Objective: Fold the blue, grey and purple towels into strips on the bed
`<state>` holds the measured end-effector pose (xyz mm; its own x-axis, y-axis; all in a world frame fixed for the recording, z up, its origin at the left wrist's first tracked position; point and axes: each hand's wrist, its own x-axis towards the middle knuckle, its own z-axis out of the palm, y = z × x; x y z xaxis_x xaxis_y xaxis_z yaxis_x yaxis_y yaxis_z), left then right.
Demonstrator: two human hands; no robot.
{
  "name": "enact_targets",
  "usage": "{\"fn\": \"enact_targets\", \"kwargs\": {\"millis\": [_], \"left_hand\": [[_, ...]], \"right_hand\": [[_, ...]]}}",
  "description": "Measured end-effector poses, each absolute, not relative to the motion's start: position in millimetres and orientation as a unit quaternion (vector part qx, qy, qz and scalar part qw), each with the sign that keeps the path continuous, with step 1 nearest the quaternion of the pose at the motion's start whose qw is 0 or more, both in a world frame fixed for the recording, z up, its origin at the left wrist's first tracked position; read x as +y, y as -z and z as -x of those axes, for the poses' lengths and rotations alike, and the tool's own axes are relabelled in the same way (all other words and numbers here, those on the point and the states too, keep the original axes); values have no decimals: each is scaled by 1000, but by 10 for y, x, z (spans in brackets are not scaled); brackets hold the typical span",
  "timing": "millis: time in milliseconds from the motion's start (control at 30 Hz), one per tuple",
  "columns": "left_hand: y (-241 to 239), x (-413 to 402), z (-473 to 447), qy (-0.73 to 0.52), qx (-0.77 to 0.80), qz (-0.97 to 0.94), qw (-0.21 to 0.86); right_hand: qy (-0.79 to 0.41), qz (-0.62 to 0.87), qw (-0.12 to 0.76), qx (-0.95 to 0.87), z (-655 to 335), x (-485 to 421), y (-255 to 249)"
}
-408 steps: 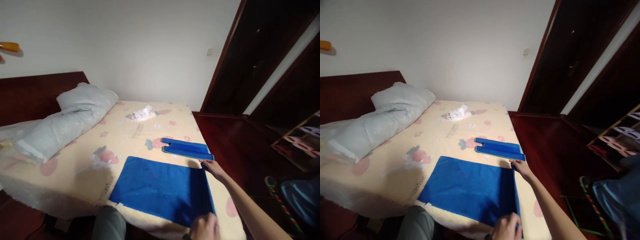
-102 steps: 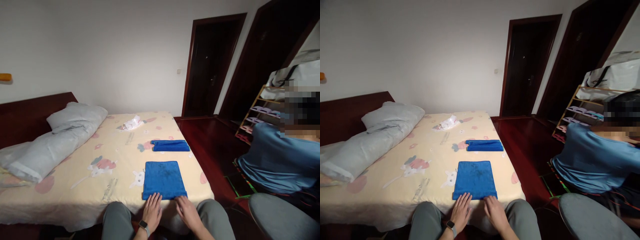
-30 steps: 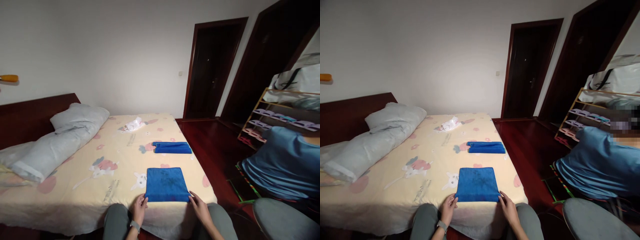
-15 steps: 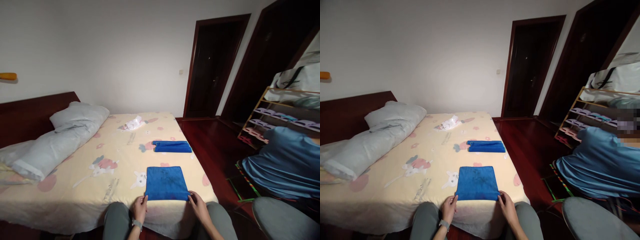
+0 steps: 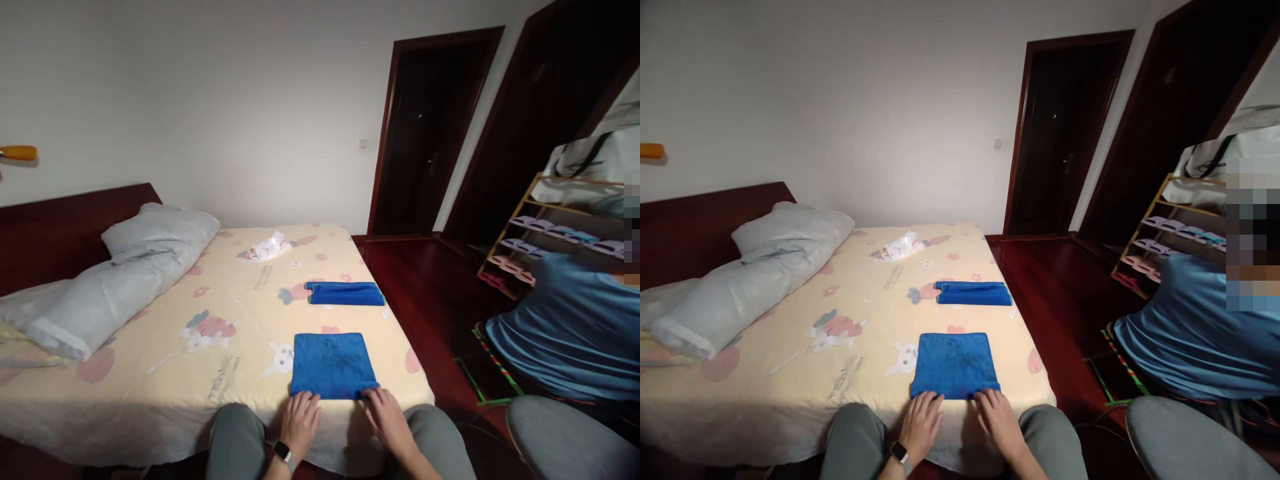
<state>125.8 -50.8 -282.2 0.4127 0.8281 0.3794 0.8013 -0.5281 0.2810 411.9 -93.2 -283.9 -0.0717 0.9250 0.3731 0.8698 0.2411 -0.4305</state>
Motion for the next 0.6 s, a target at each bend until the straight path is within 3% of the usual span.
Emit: {"fn": "enact_targets", "kwargs": {"millis": [133, 300, 600], "left_hand": [[2884, -590, -1483, -203, 423, -883, -3], [2935, -511, -1533, -191, 422, -886, -22], [2754, -334, -1171, -178, 429, -885, 27]], "right_hand": [[-65, 527, 254, -809, -3816, -912, 2785], [-80, 540, 241, -803, -3646, -825, 2890], [-70, 567, 212, -793, -4266, -863, 2976]]}}
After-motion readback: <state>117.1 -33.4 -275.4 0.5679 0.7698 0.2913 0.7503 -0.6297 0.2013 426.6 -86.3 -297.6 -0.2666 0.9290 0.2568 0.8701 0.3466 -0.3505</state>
